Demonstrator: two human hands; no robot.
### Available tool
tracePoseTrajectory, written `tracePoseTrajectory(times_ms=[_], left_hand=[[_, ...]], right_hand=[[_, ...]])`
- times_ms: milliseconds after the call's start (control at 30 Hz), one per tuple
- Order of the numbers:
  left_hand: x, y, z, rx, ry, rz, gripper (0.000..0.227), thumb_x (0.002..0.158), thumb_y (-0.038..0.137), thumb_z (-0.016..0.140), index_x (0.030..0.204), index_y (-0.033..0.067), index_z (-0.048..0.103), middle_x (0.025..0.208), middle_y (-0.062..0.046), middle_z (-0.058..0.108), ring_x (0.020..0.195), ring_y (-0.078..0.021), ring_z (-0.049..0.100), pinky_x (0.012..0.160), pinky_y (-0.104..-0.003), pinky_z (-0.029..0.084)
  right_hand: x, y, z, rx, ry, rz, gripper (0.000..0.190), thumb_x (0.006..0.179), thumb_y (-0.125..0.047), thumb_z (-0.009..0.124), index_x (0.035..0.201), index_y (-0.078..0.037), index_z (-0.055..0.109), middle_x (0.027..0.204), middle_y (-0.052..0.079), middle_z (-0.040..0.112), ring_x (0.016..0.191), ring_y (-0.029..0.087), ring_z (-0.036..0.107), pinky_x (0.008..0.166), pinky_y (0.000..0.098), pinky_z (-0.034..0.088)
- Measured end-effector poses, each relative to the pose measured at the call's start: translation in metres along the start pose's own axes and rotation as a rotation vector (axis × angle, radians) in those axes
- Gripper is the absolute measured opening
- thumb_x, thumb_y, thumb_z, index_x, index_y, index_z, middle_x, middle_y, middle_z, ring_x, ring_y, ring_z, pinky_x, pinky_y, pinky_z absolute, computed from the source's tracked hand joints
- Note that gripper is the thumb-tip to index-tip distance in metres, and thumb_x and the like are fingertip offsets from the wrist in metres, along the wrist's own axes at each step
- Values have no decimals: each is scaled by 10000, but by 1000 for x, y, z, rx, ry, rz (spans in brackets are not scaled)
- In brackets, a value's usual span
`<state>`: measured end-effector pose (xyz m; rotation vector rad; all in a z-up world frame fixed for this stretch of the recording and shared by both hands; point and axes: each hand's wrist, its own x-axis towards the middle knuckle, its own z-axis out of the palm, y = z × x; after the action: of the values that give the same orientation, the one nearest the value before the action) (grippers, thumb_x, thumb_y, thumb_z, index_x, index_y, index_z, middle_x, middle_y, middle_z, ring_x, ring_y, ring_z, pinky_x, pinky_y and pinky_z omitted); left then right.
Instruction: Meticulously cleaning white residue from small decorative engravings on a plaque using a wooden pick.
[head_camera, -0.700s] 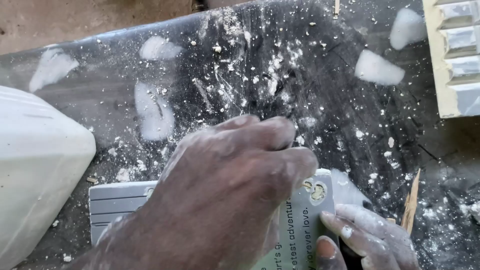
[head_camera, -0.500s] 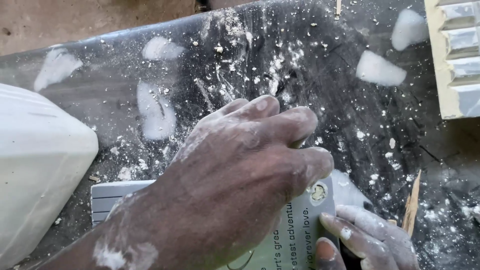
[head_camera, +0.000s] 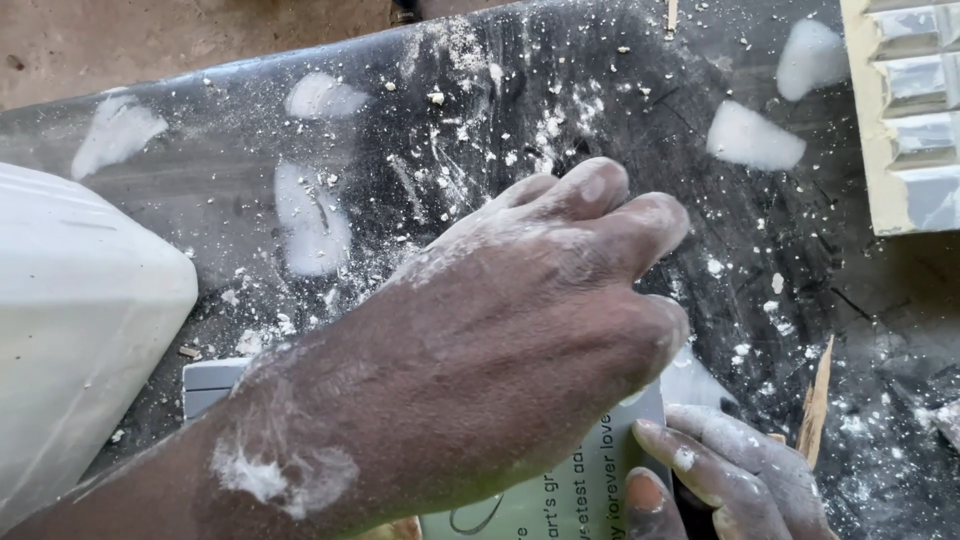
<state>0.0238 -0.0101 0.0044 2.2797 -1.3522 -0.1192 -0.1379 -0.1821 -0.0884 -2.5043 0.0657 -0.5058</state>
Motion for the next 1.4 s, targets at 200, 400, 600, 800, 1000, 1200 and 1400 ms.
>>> tracePoseTrajectory(times_ms=[200, 400, 600, 800, 1000, 1200, 1400], left_hand=[[9, 3, 0, 55, -11, 17, 223, 929, 307, 737, 727, 213, 725, 962, -42, 561, 992, -276, 453, 858, -436, 398], [23, -6, 7, -207, -275, -54, 319, 1037, 60, 401, 849, 165, 636, 723, 90, 624, 635, -74, 647, 1082, -406, 511], [34, -17, 5, -68, -321, -28, 367, 930, -99, 412, 757, 210, 510, 702, 59, 438, 704, -131, 430, 642, -315, 467], [29, -17, 6, -80, -212, 28, 385, 1000, -63, 456, 739, 196, 571, 685, 62, 460, 677, -127, 436, 718, -327, 475], [30, -18, 2, -143, -356, -194, 333, 914, -99, 519, 830, 200, 639, 818, 79, 582, 785, -104, 540, 711, -235, 551], [24, -39, 5, -271, -309, -185, 371, 724, -113, 608, 655, 249, 559, 725, 104, 578, 776, -86, 593, 1026, -387, 463], [32, -35, 7, -221, -267, -119, 399, 690, -136, 577, 637, 246, 475, 718, 111, 532, 777, -72, 597, 988, -333, 518]], right_hand=[[-1, -2, 1, 23, 18, 20, 208, 907, -218, 678, 1083, -121, 734, 1175, 81, 745, 1075, 206, 697, 1015, 352, 548], [0, 11, -10, -12, -104, -85, 290, 896, -193, 714, 1179, -127, 721, 1237, 75, 713, 1148, 220, 698, 1018, 356, 596], [9, -19, -11, 8, -51, 60, 210, 912, -203, 660, 1076, -110, 754, 1153, 83, 733, 1082, 202, 703, 967, 336, 575], [8, -15, -11, -8, -54, 40, 199, 916, -190, 669, 1082, -121, 754, 1169, 79, 731, 1087, 204, 711, 991, 344, 577], [9, -22, -9, -37, -48, 71, 205, 926, -213, 645, 1056, -96, 752, 1154, 100, 741, 1087, 232, 705, 969, 368, 578], [13, -28, -7, -16, -11, 62, 183, 933, -212, 629, 1007, -90, 744, 1087, 89, 751, 972, 213, 682, 921, 334, 540], [14, -29, -11, -15, -40, 91, 180, 919, -193, 651, 1020, -91, 759, 1121, 86, 753, 1010, 204, 697, 940, 334, 554]])
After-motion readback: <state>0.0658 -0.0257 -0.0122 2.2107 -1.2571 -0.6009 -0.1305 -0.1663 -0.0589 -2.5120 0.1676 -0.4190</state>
